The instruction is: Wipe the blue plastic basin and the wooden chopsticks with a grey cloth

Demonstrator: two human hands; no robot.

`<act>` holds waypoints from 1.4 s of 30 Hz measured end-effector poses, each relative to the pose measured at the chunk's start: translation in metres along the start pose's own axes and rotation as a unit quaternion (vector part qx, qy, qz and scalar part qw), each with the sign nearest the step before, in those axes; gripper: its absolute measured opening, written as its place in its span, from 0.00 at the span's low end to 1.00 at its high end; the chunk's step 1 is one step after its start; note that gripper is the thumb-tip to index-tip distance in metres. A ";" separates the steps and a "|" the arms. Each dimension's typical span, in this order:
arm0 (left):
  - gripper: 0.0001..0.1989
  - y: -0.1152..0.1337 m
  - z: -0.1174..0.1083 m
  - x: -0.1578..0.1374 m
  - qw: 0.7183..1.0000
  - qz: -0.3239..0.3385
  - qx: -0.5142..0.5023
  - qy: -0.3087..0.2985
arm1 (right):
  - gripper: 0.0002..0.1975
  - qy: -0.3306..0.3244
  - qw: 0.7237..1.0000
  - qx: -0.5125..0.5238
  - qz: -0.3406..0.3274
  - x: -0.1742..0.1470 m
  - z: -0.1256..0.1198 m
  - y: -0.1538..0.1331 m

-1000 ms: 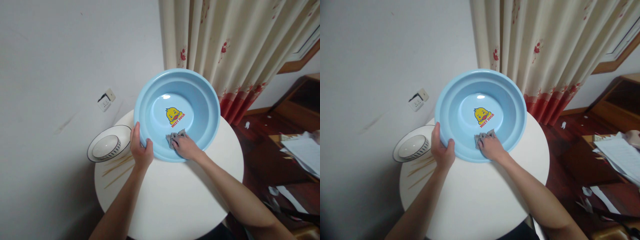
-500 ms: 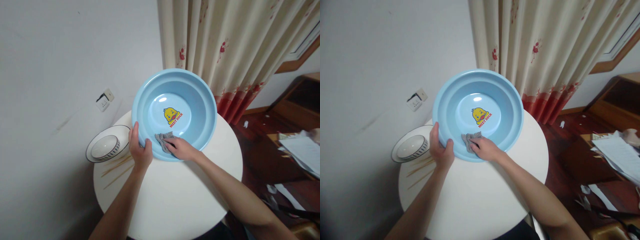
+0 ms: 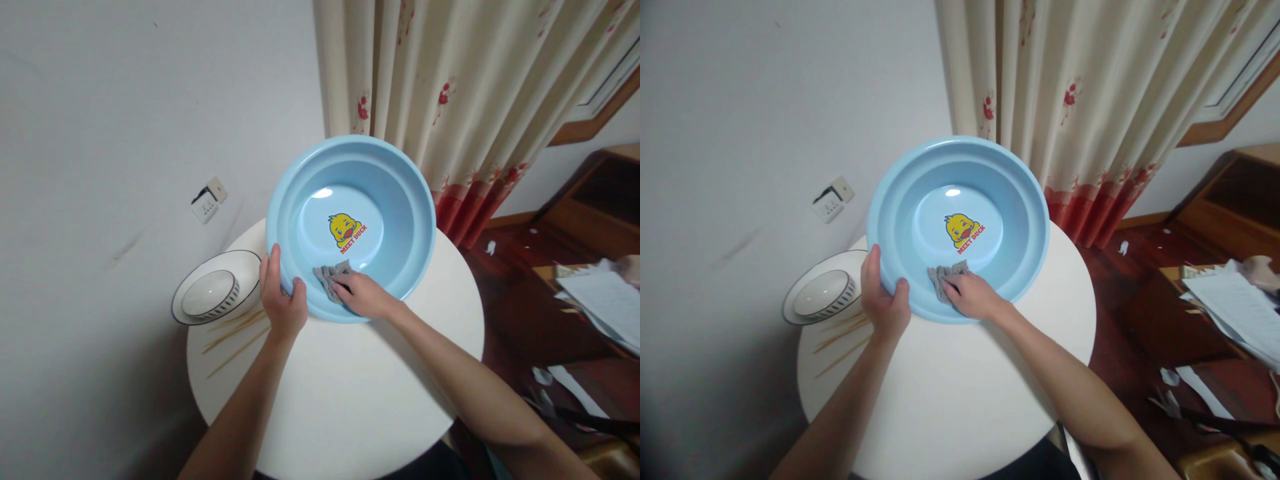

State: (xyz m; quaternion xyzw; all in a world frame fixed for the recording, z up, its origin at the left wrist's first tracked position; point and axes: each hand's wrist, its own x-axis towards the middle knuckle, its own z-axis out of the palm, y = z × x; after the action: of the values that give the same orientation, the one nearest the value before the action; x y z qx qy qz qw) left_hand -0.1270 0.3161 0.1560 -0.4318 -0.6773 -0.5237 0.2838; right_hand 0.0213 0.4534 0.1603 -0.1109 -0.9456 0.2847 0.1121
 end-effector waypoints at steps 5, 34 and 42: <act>0.39 0.001 0.000 0.001 1.000 -0.019 -0.014 -0.001 | 0.20 0.032 0.994 0.087 -0.051 -0.002 0.003 -0.002; 0.39 0.000 0.001 0.003 1.000 -0.016 -0.014 0.002 | 0.18 -0.010 1.000 0.006 0.017 -0.002 0.001 0.007; 0.39 -0.001 0.000 0.003 1.000 -0.014 0.000 -0.004 | 0.16 -0.035 0.985 -0.100 0.135 -0.004 -0.012 0.005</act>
State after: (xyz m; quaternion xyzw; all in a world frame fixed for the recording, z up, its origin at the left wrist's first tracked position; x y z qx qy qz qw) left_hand -0.1292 0.3172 0.1576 -0.4240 -0.6844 -0.5262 0.2737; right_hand 0.0288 0.4626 0.1672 -0.2377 -0.9491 0.2049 0.0277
